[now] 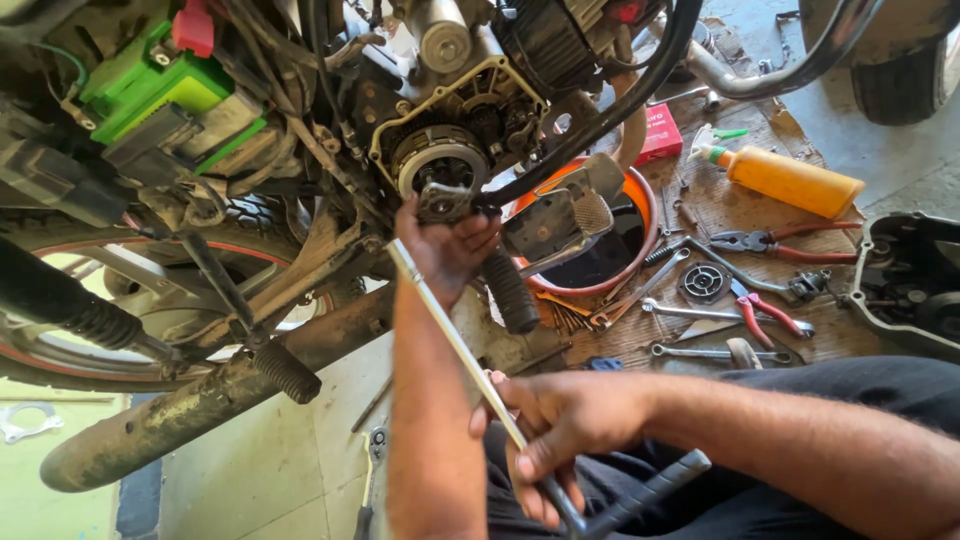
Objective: The person sits on the floor in front of a raised motorcycle and uses a T-handle wrench to loosen the nut on the engine's flywheel rotor. They then hold a punch against the component and strike it with a hammer, before pulling the round rotor plate off the engine and handling it in their lap.
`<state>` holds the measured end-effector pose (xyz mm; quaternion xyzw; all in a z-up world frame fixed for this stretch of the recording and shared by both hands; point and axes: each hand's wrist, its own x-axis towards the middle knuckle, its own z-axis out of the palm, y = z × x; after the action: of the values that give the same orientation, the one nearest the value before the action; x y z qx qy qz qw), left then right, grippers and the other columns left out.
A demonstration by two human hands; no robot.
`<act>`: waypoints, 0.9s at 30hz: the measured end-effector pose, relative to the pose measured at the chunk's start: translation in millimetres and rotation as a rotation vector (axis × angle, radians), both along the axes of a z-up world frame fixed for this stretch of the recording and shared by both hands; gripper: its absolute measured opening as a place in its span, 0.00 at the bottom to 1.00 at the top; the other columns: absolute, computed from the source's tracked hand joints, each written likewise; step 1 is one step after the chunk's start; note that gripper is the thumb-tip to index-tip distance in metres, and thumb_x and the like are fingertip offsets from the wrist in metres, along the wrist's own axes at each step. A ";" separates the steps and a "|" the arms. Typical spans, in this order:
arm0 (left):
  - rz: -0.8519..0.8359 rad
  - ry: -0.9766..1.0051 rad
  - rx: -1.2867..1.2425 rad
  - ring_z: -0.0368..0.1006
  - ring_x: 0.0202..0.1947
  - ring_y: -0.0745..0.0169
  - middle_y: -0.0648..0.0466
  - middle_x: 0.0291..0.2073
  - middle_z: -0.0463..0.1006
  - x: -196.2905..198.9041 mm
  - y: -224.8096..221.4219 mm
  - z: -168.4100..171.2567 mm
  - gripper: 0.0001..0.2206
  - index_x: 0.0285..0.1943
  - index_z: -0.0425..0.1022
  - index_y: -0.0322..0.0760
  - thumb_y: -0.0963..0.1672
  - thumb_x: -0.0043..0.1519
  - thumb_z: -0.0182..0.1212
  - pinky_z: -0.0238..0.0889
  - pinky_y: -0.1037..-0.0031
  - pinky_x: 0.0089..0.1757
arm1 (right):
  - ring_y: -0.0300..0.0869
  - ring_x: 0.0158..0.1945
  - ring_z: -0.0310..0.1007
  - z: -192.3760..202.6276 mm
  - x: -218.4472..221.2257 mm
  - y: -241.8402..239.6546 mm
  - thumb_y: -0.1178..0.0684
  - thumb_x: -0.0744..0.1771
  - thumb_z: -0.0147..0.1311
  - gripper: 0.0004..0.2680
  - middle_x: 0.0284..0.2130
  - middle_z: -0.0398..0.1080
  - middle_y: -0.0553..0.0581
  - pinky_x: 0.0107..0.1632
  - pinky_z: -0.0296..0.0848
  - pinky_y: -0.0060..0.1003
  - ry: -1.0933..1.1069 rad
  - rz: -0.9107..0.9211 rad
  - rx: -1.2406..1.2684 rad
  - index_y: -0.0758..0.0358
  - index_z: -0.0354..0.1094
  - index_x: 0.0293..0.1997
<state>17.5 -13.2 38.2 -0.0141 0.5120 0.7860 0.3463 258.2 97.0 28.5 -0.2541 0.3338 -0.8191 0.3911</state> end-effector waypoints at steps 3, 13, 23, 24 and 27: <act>0.015 0.080 -0.381 0.81 0.38 0.44 0.47 0.27 0.80 25.1 -23.1 41.2 0.37 0.48 0.76 0.33 0.65 0.60 0.38 0.64 0.52 0.60 | 0.50 0.39 0.79 2.2 4.1 2.8 0.59 0.74 0.49 0.23 0.38 0.75 0.65 0.39 0.78 0.37 0.137 0.115 0.093 0.69 0.36 0.75; -0.285 0.462 -1.330 0.80 0.27 0.55 0.44 0.29 0.84 49.5 -148.0 18.4 0.31 0.50 0.77 0.32 0.61 0.63 0.46 0.70 0.67 0.41 | 0.43 0.27 0.76 13.7 22.0 23.5 0.59 0.69 0.45 0.29 0.27 0.75 0.60 0.27 0.74 0.37 0.481 0.276 0.693 0.65 0.33 0.80; -0.419 0.293 -1.305 0.75 0.21 0.60 0.47 0.20 0.81 78.4 -131.0 -53.5 0.30 0.46 0.82 0.34 0.60 0.64 0.45 0.70 0.67 0.35 | 0.49 0.29 0.81 -257.4 27.9 -11.2 0.53 0.66 0.52 0.13 0.31 0.80 0.59 0.30 0.79 0.45 0.875 0.393 1.055 0.76 0.62 0.49; -0.441 0.280 -1.269 0.75 0.20 0.61 0.48 0.20 0.81 82.1 -121.9 -63.2 0.30 0.46 0.82 0.34 0.60 0.64 0.44 0.70 0.68 0.35 | 0.49 0.29 0.79 -323.7 20.7 -17.3 0.46 0.63 0.59 0.12 0.31 0.81 0.53 0.30 0.77 0.47 1.595 0.439 0.884 0.68 0.72 0.36; -0.543 0.277 -1.173 0.73 0.21 0.65 0.52 0.19 0.79 97.0 -85.0 -83.7 0.32 0.44 0.84 0.33 0.61 0.64 0.44 0.69 0.69 0.35 | 0.42 0.29 0.81 -361.7 31.1 -15.6 0.45 0.69 0.44 0.14 0.29 0.80 0.56 0.30 0.81 0.43 0.032 0.236 1.180 0.67 0.69 0.46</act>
<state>114.4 -98.1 -45.4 0.0304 0.8803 0.2560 0.3982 289.3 81.4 -333.1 -0.0415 0.7075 -0.4425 0.5495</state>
